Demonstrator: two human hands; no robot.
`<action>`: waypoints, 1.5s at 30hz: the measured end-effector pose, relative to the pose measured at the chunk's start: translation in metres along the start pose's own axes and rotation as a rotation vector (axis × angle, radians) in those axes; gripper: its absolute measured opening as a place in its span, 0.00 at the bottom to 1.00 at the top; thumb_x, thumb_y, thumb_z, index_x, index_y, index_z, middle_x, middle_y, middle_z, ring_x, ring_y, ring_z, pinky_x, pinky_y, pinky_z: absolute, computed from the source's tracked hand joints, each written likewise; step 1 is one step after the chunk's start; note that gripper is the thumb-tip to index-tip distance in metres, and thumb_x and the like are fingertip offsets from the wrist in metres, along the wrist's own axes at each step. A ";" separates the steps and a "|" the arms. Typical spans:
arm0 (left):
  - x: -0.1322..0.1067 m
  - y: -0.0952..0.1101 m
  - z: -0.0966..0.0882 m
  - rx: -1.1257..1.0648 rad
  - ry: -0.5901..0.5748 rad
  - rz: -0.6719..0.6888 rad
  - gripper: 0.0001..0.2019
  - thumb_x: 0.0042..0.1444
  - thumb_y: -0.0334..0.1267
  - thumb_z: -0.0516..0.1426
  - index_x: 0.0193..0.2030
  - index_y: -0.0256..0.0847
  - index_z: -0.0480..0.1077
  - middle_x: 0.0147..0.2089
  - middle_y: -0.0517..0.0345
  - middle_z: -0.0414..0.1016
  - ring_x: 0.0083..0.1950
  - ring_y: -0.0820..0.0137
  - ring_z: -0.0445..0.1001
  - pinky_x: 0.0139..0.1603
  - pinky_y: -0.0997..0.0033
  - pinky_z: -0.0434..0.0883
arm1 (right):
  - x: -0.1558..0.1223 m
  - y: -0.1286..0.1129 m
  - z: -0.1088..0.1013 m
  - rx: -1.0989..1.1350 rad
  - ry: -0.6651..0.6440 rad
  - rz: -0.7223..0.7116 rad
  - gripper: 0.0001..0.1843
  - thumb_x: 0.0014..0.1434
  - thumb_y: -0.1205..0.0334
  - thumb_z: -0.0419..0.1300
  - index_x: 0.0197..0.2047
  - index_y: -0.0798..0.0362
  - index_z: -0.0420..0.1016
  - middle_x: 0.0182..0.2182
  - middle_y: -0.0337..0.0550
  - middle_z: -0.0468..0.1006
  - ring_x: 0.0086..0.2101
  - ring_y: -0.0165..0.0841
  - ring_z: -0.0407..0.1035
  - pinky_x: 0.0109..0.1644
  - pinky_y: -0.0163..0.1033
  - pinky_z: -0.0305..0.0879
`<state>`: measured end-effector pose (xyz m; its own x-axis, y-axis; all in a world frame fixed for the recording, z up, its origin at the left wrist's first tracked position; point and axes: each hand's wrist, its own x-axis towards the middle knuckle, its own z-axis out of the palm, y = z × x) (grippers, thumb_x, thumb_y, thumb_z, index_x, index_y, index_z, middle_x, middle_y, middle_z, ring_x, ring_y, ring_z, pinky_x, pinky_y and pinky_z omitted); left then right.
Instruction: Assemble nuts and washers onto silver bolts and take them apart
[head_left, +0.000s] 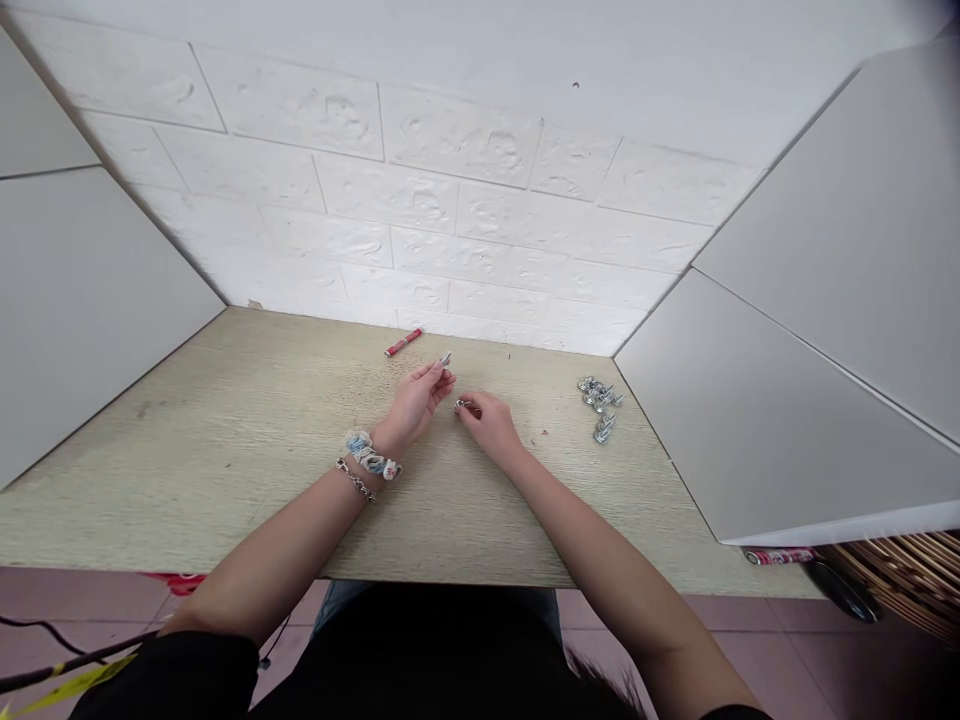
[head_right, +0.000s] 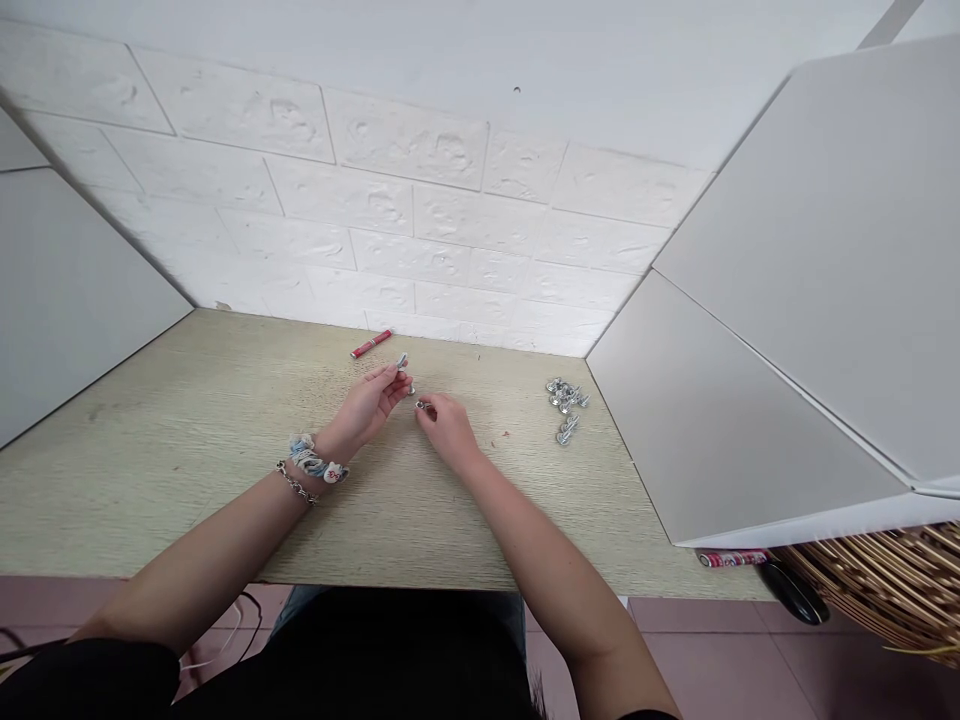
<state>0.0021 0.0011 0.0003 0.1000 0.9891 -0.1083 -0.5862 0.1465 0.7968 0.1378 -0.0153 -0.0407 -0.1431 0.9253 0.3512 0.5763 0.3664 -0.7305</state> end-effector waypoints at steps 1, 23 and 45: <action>0.000 0.000 0.000 -0.002 0.003 -0.002 0.08 0.49 0.34 0.59 0.35 0.32 0.71 0.29 0.56 0.71 0.33 0.76 0.70 0.40 0.75 0.66 | 0.000 0.000 0.000 -0.004 -0.001 -0.007 0.09 0.53 0.65 0.54 0.37 0.54 0.72 0.34 0.43 0.74 0.31 0.29 0.68 0.39 0.36 0.64; 0.000 -0.002 0.001 0.030 0.017 0.000 0.07 0.49 0.34 0.58 0.34 0.32 0.71 0.28 0.56 0.70 0.33 0.76 0.70 0.39 0.75 0.67 | 0.001 -0.003 0.000 -0.017 -0.008 -0.017 0.08 0.52 0.67 0.53 0.36 0.55 0.71 0.34 0.43 0.72 0.31 0.28 0.67 0.39 0.36 0.65; 0.000 -0.006 0.000 0.059 0.001 -0.011 0.10 0.45 0.38 0.62 0.32 0.34 0.71 0.29 0.57 0.70 0.34 0.76 0.69 0.39 0.75 0.66 | 0.004 0.003 0.005 -0.013 -0.028 0.029 0.07 0.48 0.67 0.57 0.33 0.55 0.71 0.32 0.41 0.69 0.32 0.28 0.65 0.40 0.36 0.64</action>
<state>0.0055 0.0003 -0.0044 0.1058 0.9874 -0.1180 -0.5364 0.1566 0.8293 0.1352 -0.0097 -0.0445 -0.1490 0.9379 0.3134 0.5907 0.3386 -0.7324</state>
